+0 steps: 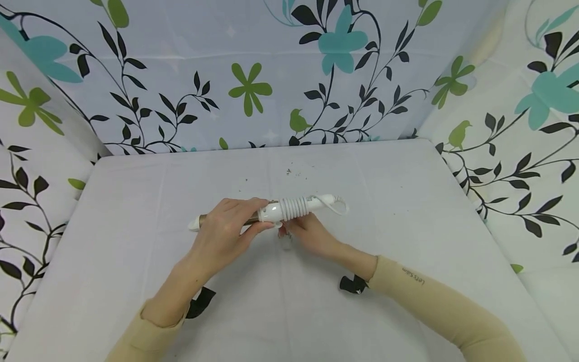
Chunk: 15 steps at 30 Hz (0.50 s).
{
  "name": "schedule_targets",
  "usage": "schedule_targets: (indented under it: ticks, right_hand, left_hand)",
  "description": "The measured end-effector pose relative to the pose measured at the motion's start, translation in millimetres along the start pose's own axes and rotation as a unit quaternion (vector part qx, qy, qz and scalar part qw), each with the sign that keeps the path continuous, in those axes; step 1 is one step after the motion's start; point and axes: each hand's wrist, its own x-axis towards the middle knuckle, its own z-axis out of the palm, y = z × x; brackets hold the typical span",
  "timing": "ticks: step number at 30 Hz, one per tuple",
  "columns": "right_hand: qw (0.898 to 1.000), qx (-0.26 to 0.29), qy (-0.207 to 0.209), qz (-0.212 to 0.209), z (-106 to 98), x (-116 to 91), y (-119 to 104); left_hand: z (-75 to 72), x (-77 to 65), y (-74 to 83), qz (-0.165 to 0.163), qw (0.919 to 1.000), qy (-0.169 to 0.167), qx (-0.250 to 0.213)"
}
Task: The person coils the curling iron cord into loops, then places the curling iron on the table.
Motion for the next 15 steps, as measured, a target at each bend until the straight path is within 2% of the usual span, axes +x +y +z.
schedule_targets:
  ticks: [2,5,9,15]
  right_hand:
    - [1.0,0.001,-0.01,-0.001,4.3,-1.7,-0.3]
    - [0.999,0.003,-0.024,0.022,11.5,-6.4,-2.4]
    - [0.999,0.012,-0.024,0.038,20.2,-12.2,-7.7]
    - [0.998,-0.044,-0.003,0.034,26.4,-21.4,-16.9]
  left_hand:
    - [0.7,1.7,-3.4,-0.007,1.0,0.003,0.005]
    - [1.4,4.4,-9.0,-0.021,0.9997,0.002,0.01]
    - [1.1,5.0,-16.0,-0.036,0.9991,-0.005,0.023]
    - [-1.1,2.5,-24.9,-0.05,0.9981,-0.007,0.036]
